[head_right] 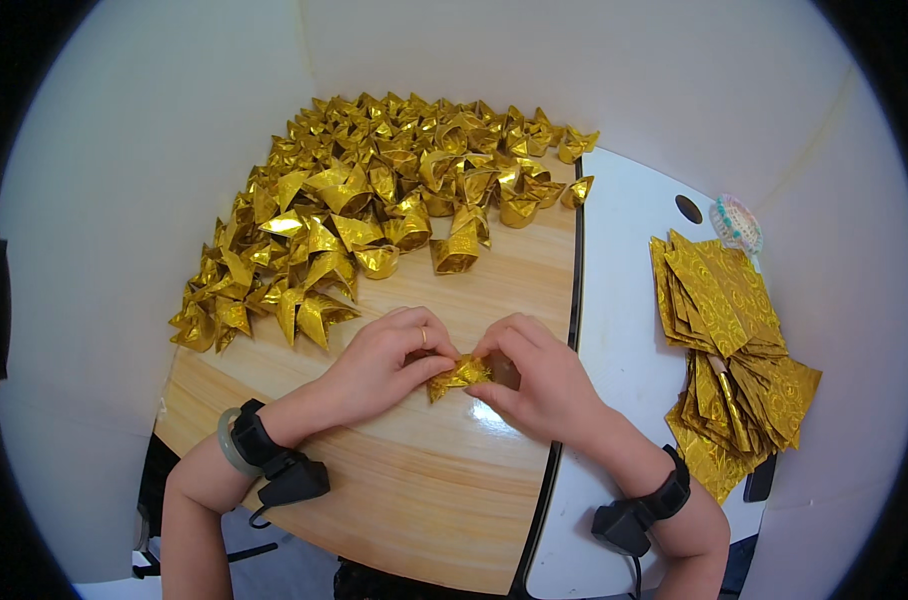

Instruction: Folding gold foil paper into decorative boat-like shapes and arranging them in rows.

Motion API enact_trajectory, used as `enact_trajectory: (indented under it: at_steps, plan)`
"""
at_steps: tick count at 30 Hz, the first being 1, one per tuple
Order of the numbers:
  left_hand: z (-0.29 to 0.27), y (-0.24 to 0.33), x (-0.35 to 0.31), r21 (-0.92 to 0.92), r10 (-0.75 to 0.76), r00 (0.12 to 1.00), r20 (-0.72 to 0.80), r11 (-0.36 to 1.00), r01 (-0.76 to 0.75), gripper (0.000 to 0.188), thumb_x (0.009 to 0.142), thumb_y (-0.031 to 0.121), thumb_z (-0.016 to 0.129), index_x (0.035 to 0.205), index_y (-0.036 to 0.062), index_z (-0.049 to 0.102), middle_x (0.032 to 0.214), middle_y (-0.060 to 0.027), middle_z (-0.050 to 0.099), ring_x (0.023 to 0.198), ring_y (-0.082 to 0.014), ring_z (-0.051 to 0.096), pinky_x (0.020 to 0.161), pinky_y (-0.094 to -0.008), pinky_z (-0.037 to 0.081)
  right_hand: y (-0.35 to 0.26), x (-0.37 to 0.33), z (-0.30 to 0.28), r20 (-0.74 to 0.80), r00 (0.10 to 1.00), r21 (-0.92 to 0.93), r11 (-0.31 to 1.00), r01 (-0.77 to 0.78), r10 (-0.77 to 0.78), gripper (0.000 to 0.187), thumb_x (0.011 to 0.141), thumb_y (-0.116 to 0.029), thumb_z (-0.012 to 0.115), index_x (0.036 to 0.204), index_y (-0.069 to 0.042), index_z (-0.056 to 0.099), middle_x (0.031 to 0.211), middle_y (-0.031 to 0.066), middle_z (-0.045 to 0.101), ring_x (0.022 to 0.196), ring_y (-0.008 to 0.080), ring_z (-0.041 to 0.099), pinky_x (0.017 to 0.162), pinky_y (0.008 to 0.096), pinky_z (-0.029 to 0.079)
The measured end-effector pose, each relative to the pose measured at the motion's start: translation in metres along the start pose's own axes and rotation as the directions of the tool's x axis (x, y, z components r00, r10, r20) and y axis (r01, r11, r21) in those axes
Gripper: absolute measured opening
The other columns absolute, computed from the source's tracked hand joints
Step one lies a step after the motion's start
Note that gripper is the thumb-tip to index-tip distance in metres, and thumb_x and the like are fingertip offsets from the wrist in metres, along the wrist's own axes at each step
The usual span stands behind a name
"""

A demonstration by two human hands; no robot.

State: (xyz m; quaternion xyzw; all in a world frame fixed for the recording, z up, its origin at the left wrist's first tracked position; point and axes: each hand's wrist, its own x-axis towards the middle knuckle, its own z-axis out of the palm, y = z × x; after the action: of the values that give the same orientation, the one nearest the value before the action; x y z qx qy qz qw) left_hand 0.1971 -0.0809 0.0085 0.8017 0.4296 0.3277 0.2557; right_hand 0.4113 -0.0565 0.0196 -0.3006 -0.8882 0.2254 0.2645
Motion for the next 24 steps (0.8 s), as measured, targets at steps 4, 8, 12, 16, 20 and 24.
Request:
enact_trajectory:
  at_steps: [4, 8, 12, 16, 20, 24]
  plan:
    - [0.002, 0.002, -0.001, -0.024, -0.045, 0.999, 0.013, 0.999, 0.045, 0.020, 0.075, 0.014, 0.069, 0.092, 0.0048, 0.063, 0.087, -0.0080, 0.056, 0.087, -0.0262, 0.054, 0.076, -0.0334, 0.044, 0.001, 0.001, 0.000, -0.021, 0.996, -0.062, 0.994, -0.086, 0.085, 0.040, 0.066, -0.022, 0.078, 0.095, -0.007, 0.055, 0.098, 0.0088, 0.053, 0.094, 0.0287, 0.050, 0.082, 0.0365, 0.042]
    - [0.002, 0.004, -0.001, 0.062, -0.012, 1.000, -0.023, 0.998, 0.013, 0.023, 0.074, 0.011, 0.069, 0.095, 0.0055, 0.060, 0.089, -0.0081, 0.055, 0.090, -0.0275, 0.052, 0.078, -0.0339, 0.044, 0.002, 0.001, 0.000, -0.010, 0.996, -0.068, 0.994, -0.087, 0.086, 0.041, 0.064, -0.023, 0.078, 0.094, -0.007, 0.055, 0.097, 0.0081, 0.053, 0.094, 0.0301, 0.048, 0.083, 0.0385, 0.041]
    - [-0.002, 0.010, 0.001, -0.046, -0.156, 0.984, 0.083, 0.986, 0.160, 0.022, 0.077, 0.008, 0.069, 0.095, 0.0047, 0.057, 0.090, -0.0071, 0.057, 0.087, -0.0206, 0.055, 0.074, -0.0310, 0.046, -0.003, -0.001, 0.002, 0.028, 0.976, 0.199, 0.956, -0.216, 0.215, 0.034, 0.071, -0.021, 0.077, 0.093, -0.006, 0.055, 0.090, 0.0074, 0.060, 0.083, 0.0198, 0.058, 0.073, 0.0302, 0.046]
    - [-0.002, 0.016, 0.004, -0.435, -0.343, 0.907, 0.244, 0.798, 0.418, 0.021, 0.081, 0.007, 0.067, 0.097, 0.0028, 0.055, 0.087, -0.0047, 0.058, 0.081, -0.0119, 0.058, 0.068, -0.0253, 0.048, -0.002, -0.002, 0.003, 0.159, 0.921, 0.431, 0.814, -0.388, 0.355, 0.022, 0.083, -0.015, 0.068, 0.091, -0.001, 0.054, 0.076, 0.0079, 0.067, 0.066, 0.0083, 0.062, 0.059, 0.0212, 0.048]
    - [0.001, 0.015, 0.003, -0.609, -0.326, 0.919, 0.223, 0.690, 0.393, 0.018, 0.085, 0.006, 0.063, 0.098, -0.0011, 0.054, 0.083, -0.0032, 0.059, 0.076, -0.0073, 0.058, 0.063, -0.0204, 0.049, -0.006, -0.002, 0.002, 0.114, 0.901, 0.566, 0.718, -0.405, 0.418, 0.017, 0.086, -0.012, 0.064, 0.090, 0.001, 0.054, 0.073, 0.0085, 0.067, 0.064, 0.0077, 0.062, 0.058, 0.0207, 0.048]
    - [-0.006, 0.017, 0.005, -0.590, -0.396, 0.856, 0.332, 0.621, 0.516, 0.017, 0.085, 0.007, 0.063, 0.096, -0.0024, 0.055, 0.083, -0.0041, 0.061, 0.073, -0.0074, 0.058, 0.062, -0.0203, 0.049, -0.009, 0.000, -0.003, 0.167, 0.876, 0.658, 0.610, -0.441, 0.453, 0.015, 0.089, -0.011, 0.059, 0.088, 0.002, 0.054, 0.070, 0.0090, 0.066, 0.062, 0.0088, 0.062, 0.055, 0.0203, 0.049]
